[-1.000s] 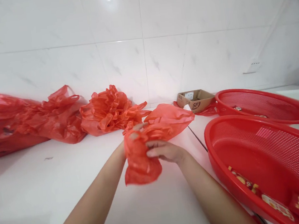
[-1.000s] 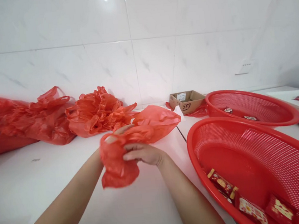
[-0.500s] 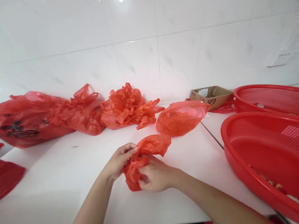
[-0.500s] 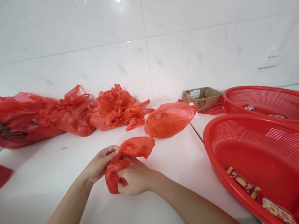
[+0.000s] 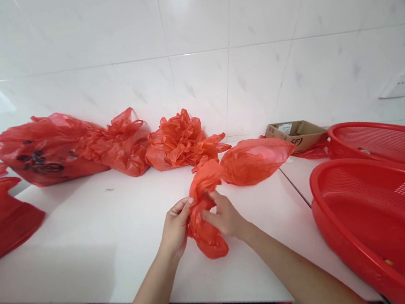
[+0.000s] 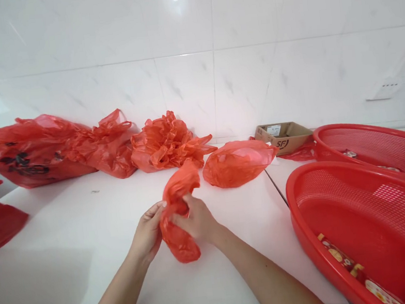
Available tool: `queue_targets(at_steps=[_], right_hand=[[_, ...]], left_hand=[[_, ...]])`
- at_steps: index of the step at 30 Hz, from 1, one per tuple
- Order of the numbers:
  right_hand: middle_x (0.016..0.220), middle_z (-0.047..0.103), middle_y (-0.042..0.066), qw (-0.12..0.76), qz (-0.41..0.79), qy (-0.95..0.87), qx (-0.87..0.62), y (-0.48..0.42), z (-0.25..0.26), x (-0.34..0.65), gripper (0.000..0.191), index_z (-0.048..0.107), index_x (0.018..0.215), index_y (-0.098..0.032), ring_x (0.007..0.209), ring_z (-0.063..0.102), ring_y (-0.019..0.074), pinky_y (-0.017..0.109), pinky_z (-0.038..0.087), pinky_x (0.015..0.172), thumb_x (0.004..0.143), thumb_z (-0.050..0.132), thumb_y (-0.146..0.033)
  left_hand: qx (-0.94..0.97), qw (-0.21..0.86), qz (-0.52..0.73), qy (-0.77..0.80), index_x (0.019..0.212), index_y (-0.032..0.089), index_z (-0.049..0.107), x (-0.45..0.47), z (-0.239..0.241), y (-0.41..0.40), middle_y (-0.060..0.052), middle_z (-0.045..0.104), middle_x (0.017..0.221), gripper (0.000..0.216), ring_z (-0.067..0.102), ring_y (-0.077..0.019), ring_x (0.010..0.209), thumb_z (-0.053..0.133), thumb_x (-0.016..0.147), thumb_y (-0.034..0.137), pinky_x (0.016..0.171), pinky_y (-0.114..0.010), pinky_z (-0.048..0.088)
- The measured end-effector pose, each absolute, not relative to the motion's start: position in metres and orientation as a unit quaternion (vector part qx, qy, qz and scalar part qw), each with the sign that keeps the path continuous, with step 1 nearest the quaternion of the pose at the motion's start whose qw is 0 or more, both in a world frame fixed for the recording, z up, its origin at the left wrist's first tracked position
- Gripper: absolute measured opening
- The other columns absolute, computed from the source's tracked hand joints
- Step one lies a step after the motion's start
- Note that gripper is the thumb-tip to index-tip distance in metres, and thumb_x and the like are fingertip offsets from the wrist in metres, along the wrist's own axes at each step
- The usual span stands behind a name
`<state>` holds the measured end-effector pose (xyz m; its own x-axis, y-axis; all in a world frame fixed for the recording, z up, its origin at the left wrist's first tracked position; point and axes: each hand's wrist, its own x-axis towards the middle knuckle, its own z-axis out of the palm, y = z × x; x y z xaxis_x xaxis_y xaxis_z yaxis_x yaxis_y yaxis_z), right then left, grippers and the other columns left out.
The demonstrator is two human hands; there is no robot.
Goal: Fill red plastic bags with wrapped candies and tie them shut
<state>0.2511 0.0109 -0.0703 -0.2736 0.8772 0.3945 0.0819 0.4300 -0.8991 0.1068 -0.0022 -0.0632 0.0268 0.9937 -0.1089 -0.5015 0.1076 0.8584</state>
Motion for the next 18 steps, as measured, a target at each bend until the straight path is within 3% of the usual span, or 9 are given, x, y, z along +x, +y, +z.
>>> queue_targets(at_steps=[2, 4, 8, 12, 15, 18], right_hand=[[0.091, 0.067, 0.001, 0.457, 0.397, -0.722, -0.336, 0.012, -0.068, 0.253, 0.027, 0.056, 0.11, -0.023, 0.079, 0.062, 0.0148, 0.029, 0.049, 0.076, 0.084, 0.06, -0.026], [0.095, 0.068, 0.002, 0.481, 0.374, -0.72, -0.333, 0.017, -0.064, 0.26, 0.025, 0.059, 0.109, -0.022, 0.084, 0.062, 0.0151, 0.029, 0.048, 0.079, 0.085, 0.054, -0.022], [0.092, 0.066, 0.002, 0.629, 0.312, -0.602, -0.379, 0.038, -0.052, 0.291, 0.016, 0.063, 0.094, -0.02, 0.084, 0.06, 0.0151, 0.027, 0.046, 0.075, 0.082, 0.051, -0.022], [0.087, 0.062, 0.0, 0.745, 0.307, -0.433, -0.405, 0.057, -0.047, 0.324, 0.013, 0.061, 0.09, -0.021, 0.076, 0.055, 0.0137, 0.025, 0.044, 0.069, 0.08, 0.056, -0.028], [0.084, 0.061, -0.001, 0.733, 0.297, -0.469, -0.394, 0.061, -0.05, 0.331, 0.01, 0.062, 0.085, -0.021, 0.078, 0.055, 0.0145, 0.027, 0.044, 0.072, 0.079, 0.054, -0.026], [0.085, 0.061, 0.001, 0.664, 0.241, -0.593, -0.386, 0.057, -0.055, 0.322, 0.016, 0.06, 0.068, -0.021, 0.085, 0.056, 0.0164, 0.031, 0.045, 0.08, 0.074, 0.046, -0.014]], left_hand=[[0.303, 0.63, 0.609, 0.374, 0.079, 0.014, 0.069, 0.106, -0.064, 0.003, -0.002, 0.069, 0.07, 0.028, 0.059, -0.0109, 0.057, 0.084, 0.064, 0.032, 0.057, -0.022, 0.047], [0.273, 0.598, 0.652, 0.378, 0.079, 0.016, 0.067, 0.095, -0.067, 0.012, 0.001, 0.068, 0.073, 0.028, 0.059, -0.0097, 0.06, 0.084, 0.064, 0.032, 0.059, -0.02, 0.047], [0.195, 0.513, 0.73, 0.408, 0.08, 0.019, 0.065, 0.055, -0.076, 0.029, 0.007, 0.061, 0.07, 0.021, 0.056, -0.0057, 0.062, 0.079, 0.069, 0.031, 0.068, -0.019, 0.049], [0.174, 0.479, 0.736, 0.445, 0.08, 0.018, 0.066, 0.032, -0.081, 0.024, 0.006, 0.057, 0.069, 0.015, 0.054, -0.0057, 0.064, 0.075, 0.074, 0.029, 0.076, -0.023, 0.049], [0.255, 0.413, 0.725, 0.488, 0.08, 0.017, 0.068, 0.042, -0.076, 0.013, 0.001, 0.063, 0.085, 0.015, 0.057, -0.0087, 0.075, 0.073, 0.078, 0.031, 0.084, -0.026, 0.048], [0.491, 0.196, 0.674, 0.515, 0.098, 0.021, 0.068, 0.065, -0.062, 0.006, -0.004, 0.063, 0.102, 0.018, 0.058, -0.016, 0.095, 0.068, 0.083, 0.032, 0.094, -0.034, 0.046]])
